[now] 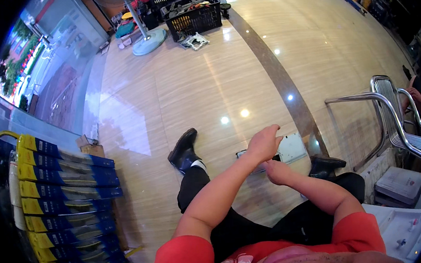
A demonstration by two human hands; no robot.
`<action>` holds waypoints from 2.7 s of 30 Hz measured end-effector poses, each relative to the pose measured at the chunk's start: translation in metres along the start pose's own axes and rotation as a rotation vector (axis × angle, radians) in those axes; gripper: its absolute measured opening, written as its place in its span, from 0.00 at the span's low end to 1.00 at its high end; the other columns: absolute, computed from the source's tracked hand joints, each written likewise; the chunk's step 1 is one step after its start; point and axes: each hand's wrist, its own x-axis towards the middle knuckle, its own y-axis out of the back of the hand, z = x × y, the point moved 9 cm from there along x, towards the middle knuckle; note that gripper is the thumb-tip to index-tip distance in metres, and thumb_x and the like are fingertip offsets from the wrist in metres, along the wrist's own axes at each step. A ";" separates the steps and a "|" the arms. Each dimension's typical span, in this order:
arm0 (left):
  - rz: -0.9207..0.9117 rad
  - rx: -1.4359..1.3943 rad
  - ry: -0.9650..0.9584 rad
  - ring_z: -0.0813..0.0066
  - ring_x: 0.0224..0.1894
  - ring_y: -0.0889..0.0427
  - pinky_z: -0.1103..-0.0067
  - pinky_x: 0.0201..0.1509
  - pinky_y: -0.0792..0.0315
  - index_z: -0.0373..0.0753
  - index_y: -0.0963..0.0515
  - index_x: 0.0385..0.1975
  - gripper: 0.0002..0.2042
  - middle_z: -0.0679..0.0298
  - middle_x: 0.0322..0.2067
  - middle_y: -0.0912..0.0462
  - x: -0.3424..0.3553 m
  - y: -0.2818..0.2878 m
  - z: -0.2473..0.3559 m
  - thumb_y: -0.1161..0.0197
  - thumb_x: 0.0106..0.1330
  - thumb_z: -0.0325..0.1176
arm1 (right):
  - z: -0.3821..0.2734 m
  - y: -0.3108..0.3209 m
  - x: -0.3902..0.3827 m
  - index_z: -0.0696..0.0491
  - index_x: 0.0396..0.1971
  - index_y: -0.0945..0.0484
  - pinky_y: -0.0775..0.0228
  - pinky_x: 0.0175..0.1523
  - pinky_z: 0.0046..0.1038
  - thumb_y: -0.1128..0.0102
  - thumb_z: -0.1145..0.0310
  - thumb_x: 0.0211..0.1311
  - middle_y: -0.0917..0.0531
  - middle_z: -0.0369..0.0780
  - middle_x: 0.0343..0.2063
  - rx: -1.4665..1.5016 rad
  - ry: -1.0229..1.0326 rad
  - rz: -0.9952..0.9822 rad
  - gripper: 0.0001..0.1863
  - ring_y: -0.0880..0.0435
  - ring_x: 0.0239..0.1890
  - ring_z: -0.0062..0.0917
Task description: The person is repairing a car stereo unit by tightening screws with a screwdriver while sitting on a stool.
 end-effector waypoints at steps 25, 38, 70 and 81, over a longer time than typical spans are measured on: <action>-0.034 0.024 0.013 0.50 0.46 0.17 0.62 0.49 0.24 0.38 0.25 0.54 0.18 0.51 0.41 0.16 0.003 -0.006 -0.001 0.37 0.67 0.37 | 0.007 -0.004 0.001 0.56 0.55 0.33 0.23 0.44 0.45 0.46 0.76 0.58 0.20 0.51 0.42 -0.016 -0.021 -0.026 0.22 0.16 0.42 0.46; -0.049 0.039 0.002 0.50 0.47 0.18 0.62 0.51 0.24 0.37 0.25 0.54 0.18 0.51 0.43 0.17 0.001 -0.003 0.001 0.38 0.67 0.36 | 0.009 -0.005 0.003 0.56 0.52 0.30 0.22 0.41 0.45 0.48 0.75 0.60 0.20 0.50 0.40 -0.086 -0.073 -0.064 0.18 0.16 0.39 0.45; -0.040 0.102 0.023 0.48 0.50 0.19 0.62 0.54 0.24 0.36 0.25 0.55 0.18 0.48 0.47 0.18 0.008 0.018 -0.004 0.39 0.69 0.37 | 0.018 -0.008 0.004 0.53 0.46 0.29 0.24 0.43 0.46 0.48 0.76 0.61 0.22 0.50 0.40 -0.027 -0.105 -0.057 0.13 0.17 0.40 0.46; -0.033 0.116 -0.014 0.49 0.50 0.18 0.62 0.53 0.24 0.36 0.25 0.54 0.18 0.48 0.46 0.17 0.007 0.016 -0.002 0.38 0.68 0.37 | 0.019 -0.008 0.003 0.53 0.49 0.29 0.23 0.41 0.46 0.49 0.75 0.61 0.21 0.49 0.37 -0.013 -0.075 0.048 0.15 0.16 0.37 0.45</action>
